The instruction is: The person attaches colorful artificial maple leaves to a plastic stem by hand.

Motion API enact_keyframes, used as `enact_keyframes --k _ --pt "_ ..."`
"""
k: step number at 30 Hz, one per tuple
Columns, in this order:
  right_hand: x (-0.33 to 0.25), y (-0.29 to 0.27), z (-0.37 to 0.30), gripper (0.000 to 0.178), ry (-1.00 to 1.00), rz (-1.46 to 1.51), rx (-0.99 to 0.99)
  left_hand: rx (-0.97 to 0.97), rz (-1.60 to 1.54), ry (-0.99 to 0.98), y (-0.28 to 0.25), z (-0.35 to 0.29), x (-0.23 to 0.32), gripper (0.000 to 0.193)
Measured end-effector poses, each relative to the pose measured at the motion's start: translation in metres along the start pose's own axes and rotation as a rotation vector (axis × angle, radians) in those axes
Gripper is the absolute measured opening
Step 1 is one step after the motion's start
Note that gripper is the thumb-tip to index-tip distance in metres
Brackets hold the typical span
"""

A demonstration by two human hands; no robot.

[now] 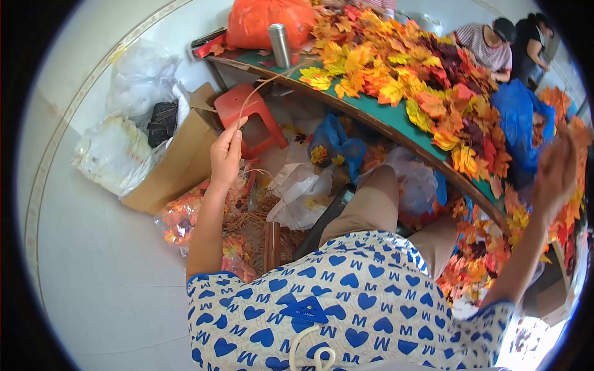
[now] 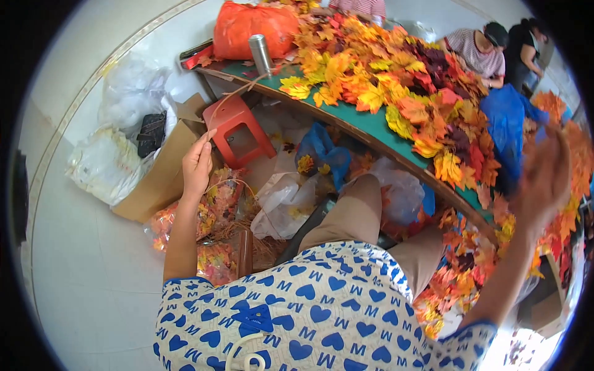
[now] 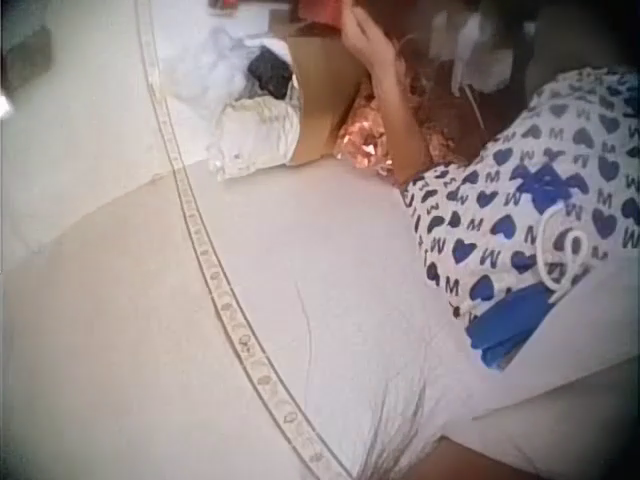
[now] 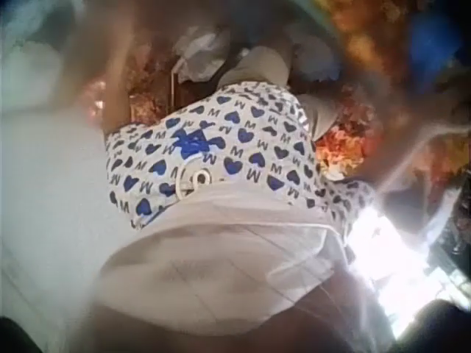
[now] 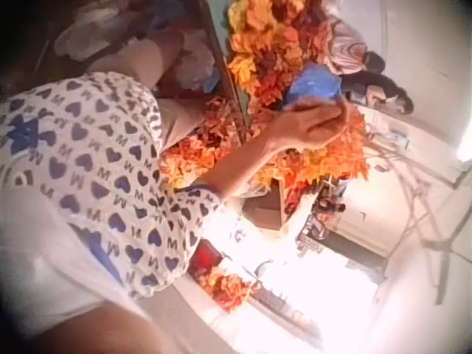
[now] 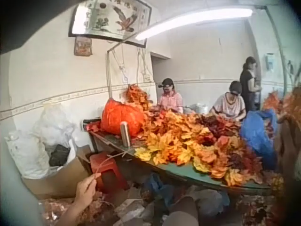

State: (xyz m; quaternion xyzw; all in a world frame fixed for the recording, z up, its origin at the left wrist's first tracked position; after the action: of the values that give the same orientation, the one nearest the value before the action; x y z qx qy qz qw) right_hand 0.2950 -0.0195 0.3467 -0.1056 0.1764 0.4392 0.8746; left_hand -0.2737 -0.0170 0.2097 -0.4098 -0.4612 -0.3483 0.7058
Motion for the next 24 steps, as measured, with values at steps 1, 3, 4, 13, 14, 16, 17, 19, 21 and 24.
enact_keyframes --k 1,3,4,13,14,16,17,19,21,24 --pt "-0.039 0.063 0.008 0.028 -0.061 0.129 0.003 -0.012 0.008 -0.021 -0.002 -0.004 -0.009 0.03" --pt "-0.08 0.13 0.027 0.026 -0.162 0.209 -0.256 -0.012 0.01 -0.019 -0.001 -0.002 -0.011 0.03" --pt "-0.076 0.16 0.033 0.024 -0.19 0.271 -0.388 -0.05 0.028 -0.003 0.008 0.003 -0.007 0.03" --pt "-0.276 0.3 -0.089 0.082 -0.528 0.713 -1.222 -0.135 0.062 -0.051 0.026 -0.001 -0.018 0.03" --pt "-0.273 0.294 -0.097 0.073 -0.612 0.662 -1.245 -0.132 0.048 -0.057 0.024 -0.004 -0.017 0.03" --pt "-0.251 0.286 -0.11 0.056 -0.845 0.54 -1.221 -0.124 0.009 -0.064 0.025 -0.01 -0.014 0.03" --pt "-0.234 0.294 -0.113 0.049 -0.992 0.483 -1.17 -0.111 -0.01 -0.072 0.024 -0.015 -0.011 0.03" --pt "-0.178 0.29 -0.089 0.042 -0.969 0.347 -0.922 -0.117 -0.061 -0.075 0.032 -0.015 -0.014 0.031" --pt "-0.125 0.279 -0.065 0.038 -0.914 0.158 -0.749 -0.121 -0.091 -0.006 0.041 -0.016 -0.005 0.03" --pt "-0.085 0.27 -0.068 0.045 -0.893 0.067 -0.575 -0.142 0.056 -0.001 0.051 -0.023 0.009 0.031"
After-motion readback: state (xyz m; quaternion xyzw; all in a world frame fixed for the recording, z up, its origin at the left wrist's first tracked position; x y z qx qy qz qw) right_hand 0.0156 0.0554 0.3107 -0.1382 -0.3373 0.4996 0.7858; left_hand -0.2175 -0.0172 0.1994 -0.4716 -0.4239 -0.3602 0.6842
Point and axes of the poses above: each hand's wrist, its own z-axis towards the middle knuckle, its own y-axis out of the palm, x = y × z, the point moved 4 cm from there along z, towards the middle knuckle, and after that the axes turned 15 degrees about -y, right-handed, at the moved point
